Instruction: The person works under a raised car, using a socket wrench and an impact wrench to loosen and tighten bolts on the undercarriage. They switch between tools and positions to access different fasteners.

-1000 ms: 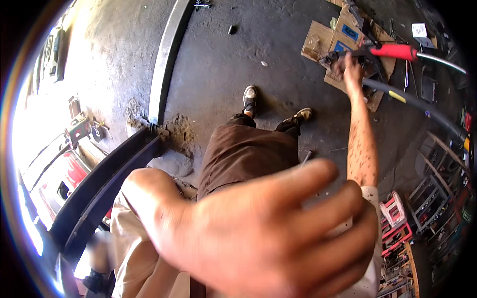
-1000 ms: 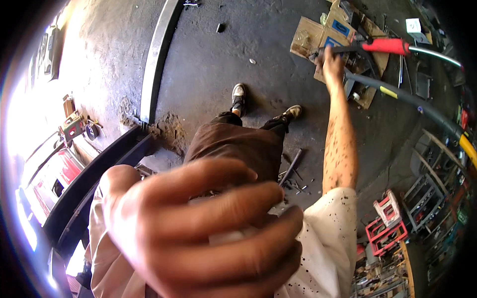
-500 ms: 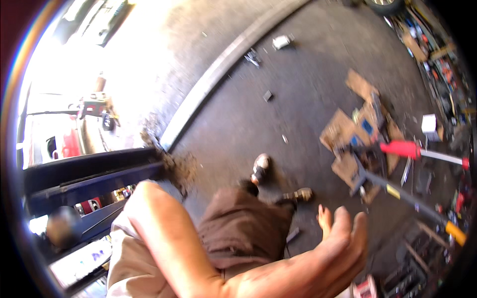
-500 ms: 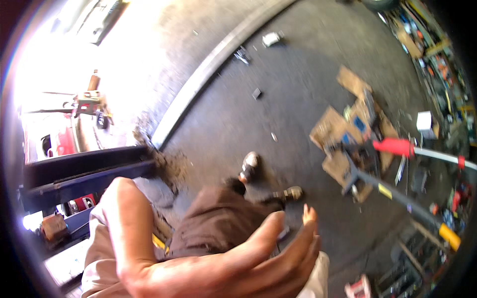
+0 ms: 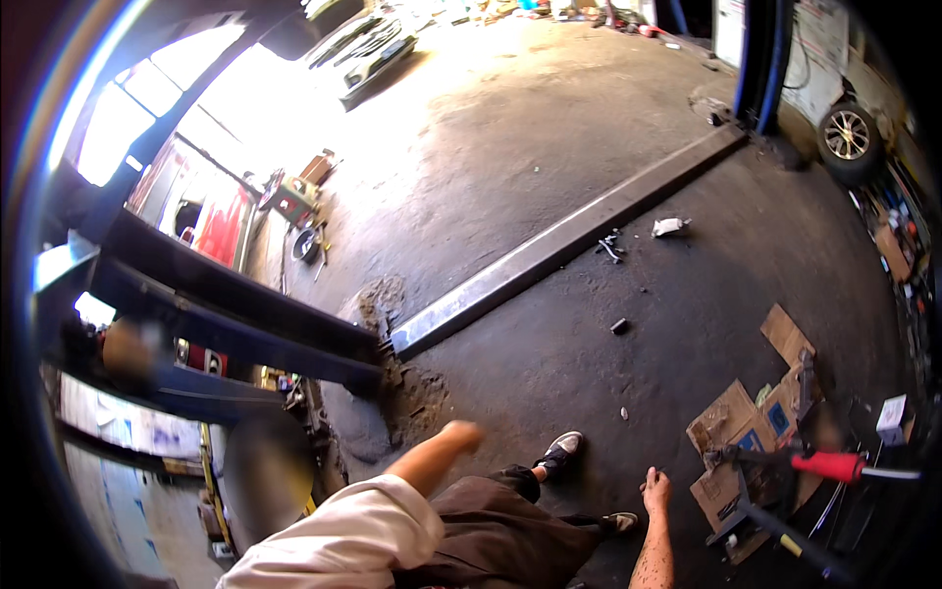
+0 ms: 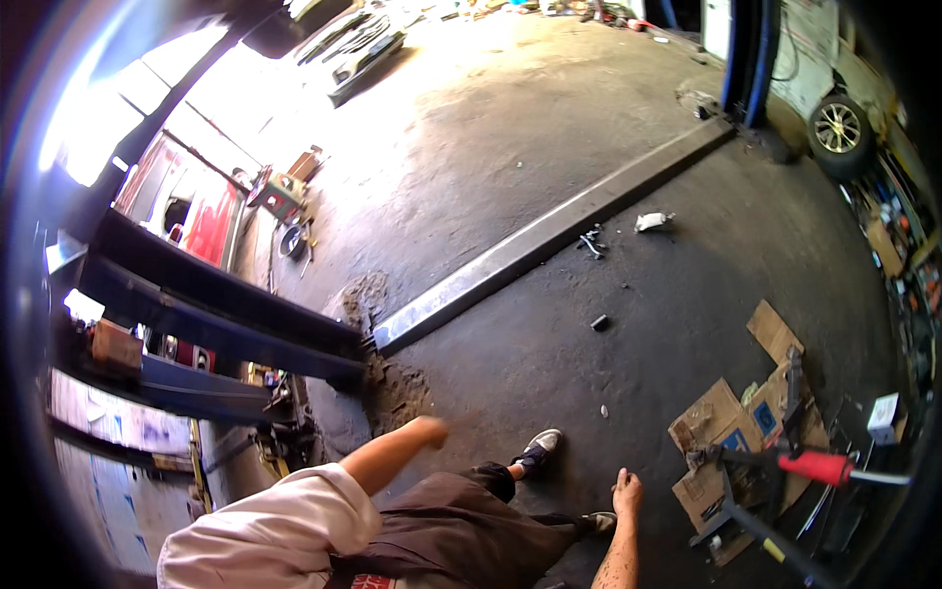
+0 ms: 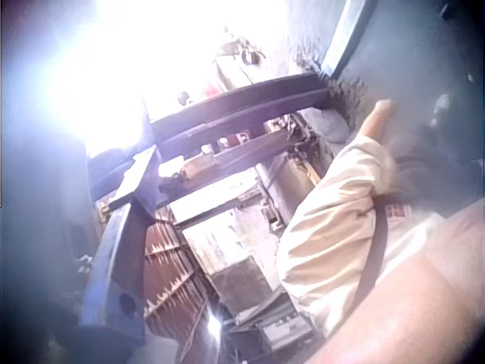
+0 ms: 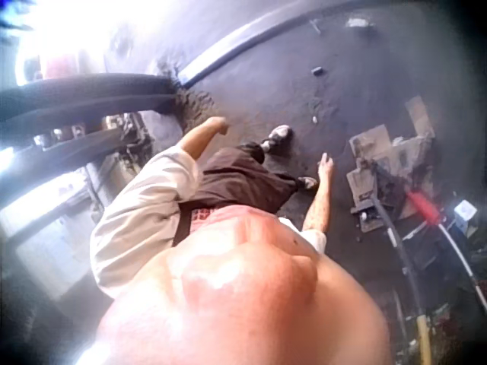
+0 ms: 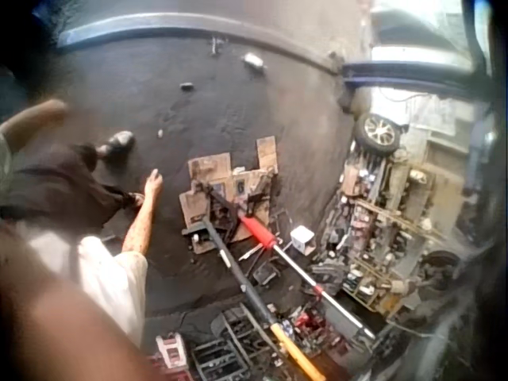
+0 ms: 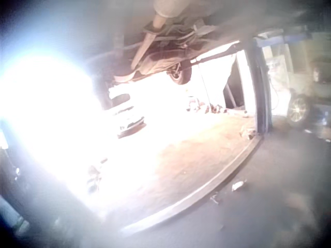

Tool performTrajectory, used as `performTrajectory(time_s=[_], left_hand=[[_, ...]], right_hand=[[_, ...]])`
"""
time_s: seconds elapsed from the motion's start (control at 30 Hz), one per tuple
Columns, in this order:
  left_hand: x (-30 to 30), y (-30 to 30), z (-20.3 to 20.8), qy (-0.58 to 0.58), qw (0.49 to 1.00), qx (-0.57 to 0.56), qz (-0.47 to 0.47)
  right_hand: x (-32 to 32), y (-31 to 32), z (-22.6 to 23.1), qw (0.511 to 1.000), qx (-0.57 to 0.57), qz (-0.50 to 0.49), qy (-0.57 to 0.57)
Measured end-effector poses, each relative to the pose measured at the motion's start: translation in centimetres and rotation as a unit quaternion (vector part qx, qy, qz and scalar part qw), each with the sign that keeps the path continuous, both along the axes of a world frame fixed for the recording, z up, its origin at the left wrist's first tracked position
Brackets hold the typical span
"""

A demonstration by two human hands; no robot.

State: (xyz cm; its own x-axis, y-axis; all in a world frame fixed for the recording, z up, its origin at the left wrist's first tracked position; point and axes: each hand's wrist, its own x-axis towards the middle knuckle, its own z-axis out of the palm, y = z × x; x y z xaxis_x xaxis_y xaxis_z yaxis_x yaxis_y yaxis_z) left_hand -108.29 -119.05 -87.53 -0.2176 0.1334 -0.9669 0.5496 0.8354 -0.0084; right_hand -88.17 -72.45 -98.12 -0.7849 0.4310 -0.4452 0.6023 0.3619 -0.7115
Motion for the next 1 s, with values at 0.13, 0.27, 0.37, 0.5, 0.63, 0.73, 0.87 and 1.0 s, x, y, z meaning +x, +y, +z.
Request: performTrajectory(time_s=[0.13,0.27,0.37,0.5,0.63,0.73,0.87,1.0], left_hand=[[14.7,-13.0,4.4,0.118,0.95,0.139,0.252],[27.3,-14.6,8.4,0.09,0.651,-0.071,0.75],[31.6,-8.5,9.9,0.033,0.439,-0.119,0.89],[36.4,-3.8,8.2,-0.002,0.368,-0.047,0.929],[40.0,-0.2,5.0,-0.006,0.329,0.009,0.944],[41.7,1.2,3.7,0.003,0.311,0.034,0.95],[45.3,3.7,3.8,0.028,0.228,0.03,0.973],[47.1,4.5,2.8,0.044,0.171,0.021,0.984]], right_hand=[[3.7,1.5,-6.2,0.999,-0.006,0.013,-0.052],[6.3,2.8,-8.9,0.982,-0.01,0.104,-0.16],[3.4,1.1,-6.2,0.969,-0.039,0.133,-0.206],[-2.9,-0.9,-4.9,0.964,-0.113,0.132,-0.203],[-11.1,-3.3,-3.3,0.964,-0.184,0.101,-0.165],[-16.0,-5.6,-2.8,0.97,-0.158,0.112,-0.149],[-19.4,-9.5,-3.5,0.951,-0.109,0.239,-0.164],[-20.4,-15.0,-3.5,0.918,-0.072,0.33,-0.21]])
